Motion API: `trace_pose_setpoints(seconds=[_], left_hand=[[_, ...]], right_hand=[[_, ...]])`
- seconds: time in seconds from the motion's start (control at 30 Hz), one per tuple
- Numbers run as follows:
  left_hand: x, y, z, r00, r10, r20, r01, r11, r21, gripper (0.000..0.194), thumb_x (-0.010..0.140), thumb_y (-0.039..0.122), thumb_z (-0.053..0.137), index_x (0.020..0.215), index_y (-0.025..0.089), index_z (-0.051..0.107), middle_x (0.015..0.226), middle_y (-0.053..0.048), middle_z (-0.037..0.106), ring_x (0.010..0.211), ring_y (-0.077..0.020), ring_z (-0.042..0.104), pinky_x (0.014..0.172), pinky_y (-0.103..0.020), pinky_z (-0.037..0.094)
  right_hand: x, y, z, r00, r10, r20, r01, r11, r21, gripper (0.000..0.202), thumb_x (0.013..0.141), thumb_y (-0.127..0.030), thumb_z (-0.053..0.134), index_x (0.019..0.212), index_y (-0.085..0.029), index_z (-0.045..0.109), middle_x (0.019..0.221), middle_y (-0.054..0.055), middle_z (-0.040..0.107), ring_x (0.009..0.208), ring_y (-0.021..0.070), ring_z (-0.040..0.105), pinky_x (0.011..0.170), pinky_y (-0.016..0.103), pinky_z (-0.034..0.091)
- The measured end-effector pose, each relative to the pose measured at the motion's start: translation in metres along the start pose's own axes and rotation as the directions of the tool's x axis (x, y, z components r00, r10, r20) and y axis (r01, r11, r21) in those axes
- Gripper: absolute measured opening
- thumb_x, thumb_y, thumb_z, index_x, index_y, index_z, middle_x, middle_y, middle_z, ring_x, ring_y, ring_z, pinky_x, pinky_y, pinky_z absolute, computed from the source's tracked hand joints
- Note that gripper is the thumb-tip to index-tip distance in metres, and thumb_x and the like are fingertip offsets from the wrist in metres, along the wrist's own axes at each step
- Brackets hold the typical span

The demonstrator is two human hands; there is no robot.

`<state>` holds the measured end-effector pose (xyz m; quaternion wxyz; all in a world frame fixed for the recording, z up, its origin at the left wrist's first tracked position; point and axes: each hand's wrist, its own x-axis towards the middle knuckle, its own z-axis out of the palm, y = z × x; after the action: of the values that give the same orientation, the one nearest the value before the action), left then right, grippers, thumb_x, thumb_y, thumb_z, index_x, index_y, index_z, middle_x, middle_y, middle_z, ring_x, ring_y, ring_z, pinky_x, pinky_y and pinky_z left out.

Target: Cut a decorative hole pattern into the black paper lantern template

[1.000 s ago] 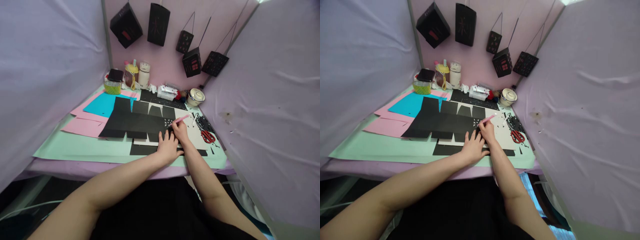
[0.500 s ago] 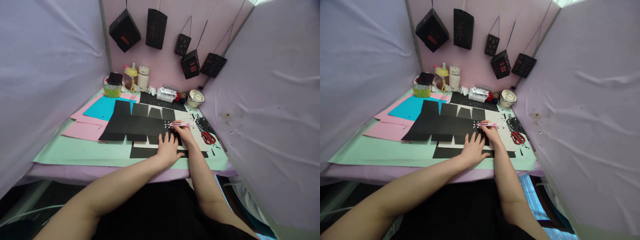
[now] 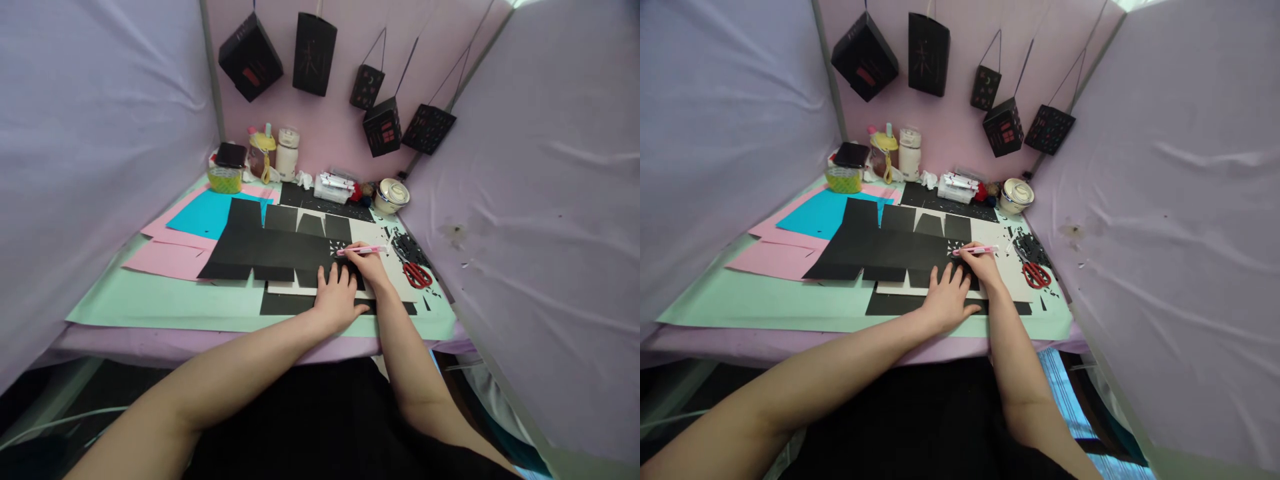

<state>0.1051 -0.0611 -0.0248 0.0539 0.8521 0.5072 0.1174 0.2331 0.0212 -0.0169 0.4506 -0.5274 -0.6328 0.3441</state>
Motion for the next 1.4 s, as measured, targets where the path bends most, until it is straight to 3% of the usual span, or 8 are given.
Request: trace_pose_setpoints(seconds=[0.47, 1.4], left_hand=[[-0.0001, 0.0001, 0.0004, 1.0, 0.005, -0.004, -0.005, 1.0, -0.009, 0.077, 0.089, 0.066, 0.038, 0.145, 0.013, 0.041, 0.153, -0.018, 0.033, 0.142, -0.0397, 0.02, 0.112, -0.065, 0.01], [0.0008, 0.0003, 0.0028, 1.0, 0.001, -0.012, -0.002, 1.0, -0.013, 0.077, 0.09, 0.065, 0.036, 0.145, 0.013, 0.041, 0.153, -0.018, 0.033, 0.142, -0.0401, 0.02, 0.112, -0.066, 0.01]], right_hand=[[0.0007, -0.0041, 0.0003, 0.994, 0.086, -0.062, -0.089, 0.995, -0.046, 0.016, 0.068, -0.033, 0.063, 0.075, -0.02, 0.066, 0.077, 0.001, 0.067, 0.077, 0.0182, 0.059, 0.072, 0.03, 0.047], [0.002, -0.0031, 0.0015, 0.997, 0.075, -0.03, -0.078, 0.992, -0.099, 0.012, 0.067, -0.029, 0.059, 0.073, -0.02, 0.065, 0.075, 0.001, 0.067, 0.074, 0.0171, 0.058, 0.068, 0.029, 0.045]])
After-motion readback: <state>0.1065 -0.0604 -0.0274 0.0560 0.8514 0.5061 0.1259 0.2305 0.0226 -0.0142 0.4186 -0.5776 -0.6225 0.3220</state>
